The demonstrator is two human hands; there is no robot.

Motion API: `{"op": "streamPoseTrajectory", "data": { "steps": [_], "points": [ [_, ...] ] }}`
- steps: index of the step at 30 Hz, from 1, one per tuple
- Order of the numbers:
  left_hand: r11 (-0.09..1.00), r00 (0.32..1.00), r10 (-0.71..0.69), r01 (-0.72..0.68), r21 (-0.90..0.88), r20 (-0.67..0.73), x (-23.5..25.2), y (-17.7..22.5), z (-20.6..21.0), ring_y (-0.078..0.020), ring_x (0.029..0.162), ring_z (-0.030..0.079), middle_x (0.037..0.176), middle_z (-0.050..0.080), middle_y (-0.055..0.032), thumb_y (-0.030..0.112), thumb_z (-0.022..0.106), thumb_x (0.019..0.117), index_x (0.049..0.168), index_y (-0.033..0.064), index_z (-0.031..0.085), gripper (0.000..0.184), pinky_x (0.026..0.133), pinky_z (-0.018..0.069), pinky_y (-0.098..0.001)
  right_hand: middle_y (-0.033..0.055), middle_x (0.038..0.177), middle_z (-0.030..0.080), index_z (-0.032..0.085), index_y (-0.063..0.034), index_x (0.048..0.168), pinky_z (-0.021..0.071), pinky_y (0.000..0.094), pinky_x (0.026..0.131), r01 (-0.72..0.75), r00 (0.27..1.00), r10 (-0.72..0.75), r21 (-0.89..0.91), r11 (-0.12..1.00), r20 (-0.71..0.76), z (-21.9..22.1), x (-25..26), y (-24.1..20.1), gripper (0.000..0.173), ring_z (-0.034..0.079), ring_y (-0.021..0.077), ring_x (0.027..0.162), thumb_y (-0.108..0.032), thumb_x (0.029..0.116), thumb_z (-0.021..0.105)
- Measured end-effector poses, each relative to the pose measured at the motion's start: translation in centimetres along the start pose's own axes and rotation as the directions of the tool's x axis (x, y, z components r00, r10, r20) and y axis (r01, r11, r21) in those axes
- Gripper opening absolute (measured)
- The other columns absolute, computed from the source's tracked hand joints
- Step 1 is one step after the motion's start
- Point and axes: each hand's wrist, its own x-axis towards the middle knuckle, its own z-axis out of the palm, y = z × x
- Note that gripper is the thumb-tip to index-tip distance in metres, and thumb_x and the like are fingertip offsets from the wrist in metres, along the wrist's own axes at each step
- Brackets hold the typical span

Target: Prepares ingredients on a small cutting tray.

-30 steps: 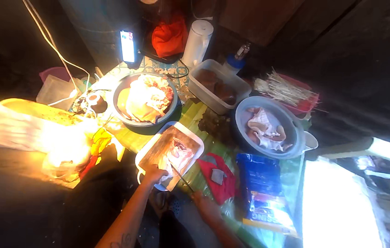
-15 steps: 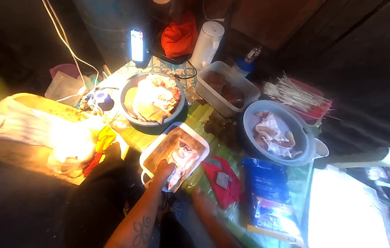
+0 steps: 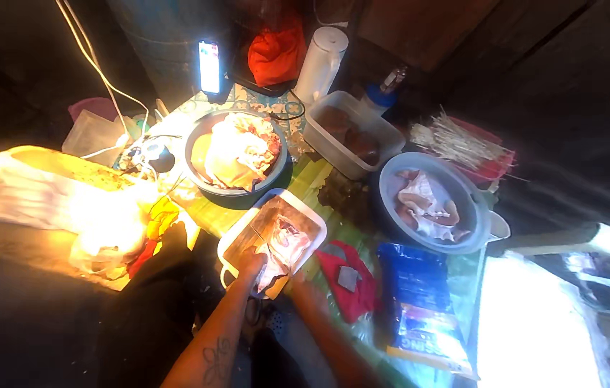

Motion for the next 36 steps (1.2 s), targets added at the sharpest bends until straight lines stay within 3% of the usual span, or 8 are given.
{"op": "streamPoseTrajectory", "data": {
  "steps": [9, 16, 19, 24, 27, 30, 32, 36],
  "points": [
    [0.846, 0.993, 0.069, -0.111, 0.522, 0.099, -4.7, 1.7, 1.8, -0.0355, 0.115, 0.067, 0.118, 0.071, -0.0189, 0.025, 0.059, 0.1002, 0.133, 0.0083, 0.061, 0.037, 0.098, 0.0506, -0.0574, 0.0209, 0.13, 0.067, 0.037, -0.0105, 0.156, 0.0559, 0.0555, 0.095, -0.031, 1.0, 0.031, 0.0, 1.0, 0.002, -0.9, 0.7, -1.3, 0.045, 0.068, 0.0391, 0.118, -0.017, 0.1112, 0.033],
    [0.912, 0.989, 0.118, -0.074, 0.404, -0.085, -3.8, -0.1, -1.5, -0.0378, 0.13, 0.056, 0.137, 0.059, -0.0228, 0.026, 0.067, 0.0952, 0.138, 0.0018, 0.056, 0.051, 0.109, 0.0445, -0.0554, 0.0255, 0.131, 0.064, 0.043, -0.0024, 0.147, 0.0502, 0.0565, 0.103, 0.161, 0.978, -0.181, 0.172, 0.972, 0.106, -3.2, 2.7, -0.8, 0.047, 0.063, 0.04, 0.124, -0.034, 0.1135, 0.034],
    [0.875, 0.992, 0.072, -0.012, 0.485, -0.107, -4.1, 0.6, -0.3, -0.0399, 0.138, 0.046, 0.146, 0.051, -0.0236, 0.045, 0.077, 0.0851, 0.147, 0.0005, 0.049, 0.081, 0.113, 0.0364, -0.0575, 0.0242, 0.127, 0.066, 0.044, -0.0036, 0.146, 0.0516, 0.0555, 0.101, 0.15, 0.983, -0.165, 0.162, 0.975, 0.084, -2.7, 2.5, -0.6, 0.046, 0.065, 0.0388, 0.122, -0.034, 0.1133, 0.034],
    [0.769, 0.995, -0.071, 0.103, 0.631, -0.077, -2.5, 3.0, 2.0, -0.0397, 0.132, 0.054, 0.141, 0.054, -0.0245, 0.049, 0.074, 0.0876, 0.131, 0.0037, 0.063, 0.063, 0.107, 0.0463, -0.0555, 0.0221, 0.127, 0.067, 0.044, -0.0058, 0.146, 0.053, 0.0556, 0.099, 0.143, 0.989, -0.147, 0.097, 0.985, 0.033, -2.0, 2.2, 0.0, 0.046, 0.067, 0.0381, 0.12, -0.034, 0.1131, 0.031],
    [0.849, 0.999, -0.011, 0.029, 0.527, -0.038, -3.1, 3.1, 2.5, -0.0395, 0.125, 0.058, 0.137, 0.054, -0.0248, 0.035, 0.076, 0.0905, 0.129, 0.002, 0.063, 0.052, 0.101, 0.0515, -0.0544, 0.0223, 0.13, 0.066, 0.045, -0.006, 0.147, 0.0526, 0.056, 0.1, 0.166, 0.986, -0.167, 0.088, 0.982, 0.005, -1.7, 2.1, 0.7, 0.047, 0.066, 0.0388, 0.12, -0.035, 0.1135, 0.029],
    [0.993, 0.998, -0.053, 0.052, 0.11, 0.015, -2.7, 1.5, 2.3, -0.0379, 0.112, 0.065, 0.119, 0.065, -0.0268, 0.015, 0.074, 0.0899, 0.128, -0.0038, 0.058, 0.045, 0.095, 0.0531, -0.0547, 0.0228, 0.13, 0.065, 0.043, -0.0069, 0.149, 0.0524, 0.0578, 0.099, 0.185, 0.983, -0.186, 0.064, 0.981, -0.003, -1.3, 2.3, 0.8, 0.045, 0.066, 0.0405, 0.12, -0.032, 0.1133, 0.031],
    [0.968, 0.989, -0.14, 0.148, -0.201, 0.051, -2.6, 1.2, 1.9, -0.0351, 0.1, 0.065, 0.111, 0.065, -0.0266, 0.005, 0.071, 0.0899, 0.124, -0.0058, 0.058, 0.039, 0.086, 0.0555, -0.0505, 0.0237, 0.127, 0.067, 0.043, -0.0065, 0.15, 0.0529, 0.0601, 0.097, 0.183, 0.983, -0.183, 0.029, 0.983, -0.011, -0.8, 2.2, 0.8, 0.046, 0.067, 0.0422, 0.117, -0.031, 0.1132, 0.03],
    [0.917, 0.966, -0.239, 0.259, -0.304, 0.103, -1.5, 1.3, 0.2, -0.0329, 0.096, 0.064, 0.109, 0.065, -0.0238, 0.009, 0.068, 0.093, 0.119, -0.0049, 0.061, 0.03, 0.081, 0.0542, -0.0505, 0.0253, 0.129, 0.066, 0.043, -0.0055, 0.149, 0.0528, 0.0605, 0.098, 0.14, 0.99, -0.139, -0.048, 0.989, 0.023, -0.8, 1.6, 1.6, 0.045, 0.066, 0.0438, 0.118, -0.03, 0.1138, 0.029]
  ]
}}
